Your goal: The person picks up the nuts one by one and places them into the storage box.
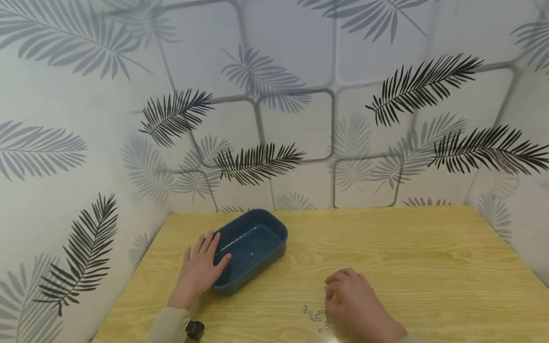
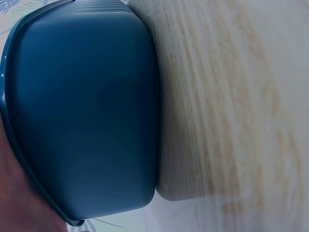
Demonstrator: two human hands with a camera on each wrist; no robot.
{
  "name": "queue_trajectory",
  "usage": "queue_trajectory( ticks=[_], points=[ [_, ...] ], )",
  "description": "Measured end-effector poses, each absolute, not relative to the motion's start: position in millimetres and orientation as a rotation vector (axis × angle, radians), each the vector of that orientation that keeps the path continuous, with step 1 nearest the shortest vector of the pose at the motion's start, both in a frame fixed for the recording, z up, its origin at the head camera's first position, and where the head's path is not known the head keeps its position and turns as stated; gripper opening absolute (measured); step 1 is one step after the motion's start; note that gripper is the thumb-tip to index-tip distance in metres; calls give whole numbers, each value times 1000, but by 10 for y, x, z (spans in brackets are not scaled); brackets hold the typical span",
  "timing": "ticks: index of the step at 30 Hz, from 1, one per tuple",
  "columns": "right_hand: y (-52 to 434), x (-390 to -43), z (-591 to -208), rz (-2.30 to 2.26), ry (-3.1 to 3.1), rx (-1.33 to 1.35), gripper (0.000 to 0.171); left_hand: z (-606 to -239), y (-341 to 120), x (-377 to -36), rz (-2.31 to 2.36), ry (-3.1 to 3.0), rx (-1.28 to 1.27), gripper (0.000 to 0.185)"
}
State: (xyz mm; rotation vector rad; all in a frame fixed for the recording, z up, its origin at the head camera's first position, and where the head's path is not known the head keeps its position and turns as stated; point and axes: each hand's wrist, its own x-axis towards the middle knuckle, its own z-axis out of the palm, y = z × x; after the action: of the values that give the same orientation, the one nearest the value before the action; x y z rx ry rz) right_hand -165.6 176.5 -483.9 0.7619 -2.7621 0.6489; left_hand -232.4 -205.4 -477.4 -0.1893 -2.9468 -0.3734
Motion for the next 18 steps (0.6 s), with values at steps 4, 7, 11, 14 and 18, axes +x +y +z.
queue_trajectory(
  ticks=[4,7,11,14,18],
  points=[
    [1771,-1671,-4811,699,-2758,729,21,-4756,-2050,-2316,-376,-2948,-186,72],
    [1761,-1680,-4810,715,-2750,705,24,-4750,-2048,-2312,-378,-2954,-184,72],
    [1752,-1684,-4812,726,-2746,691,24,-4757,-2048,-2314,-378,-2954,-185,72],
    [1742,-1691,-4805,740,-2722,692,26,-4767,-2051,-2319,-372,-2951,-186,72],
    [1717,-1719,-4787,767,-2657,703,27,-4775,-2057,-2328,-366,-2948,-186,72]
  ],
)
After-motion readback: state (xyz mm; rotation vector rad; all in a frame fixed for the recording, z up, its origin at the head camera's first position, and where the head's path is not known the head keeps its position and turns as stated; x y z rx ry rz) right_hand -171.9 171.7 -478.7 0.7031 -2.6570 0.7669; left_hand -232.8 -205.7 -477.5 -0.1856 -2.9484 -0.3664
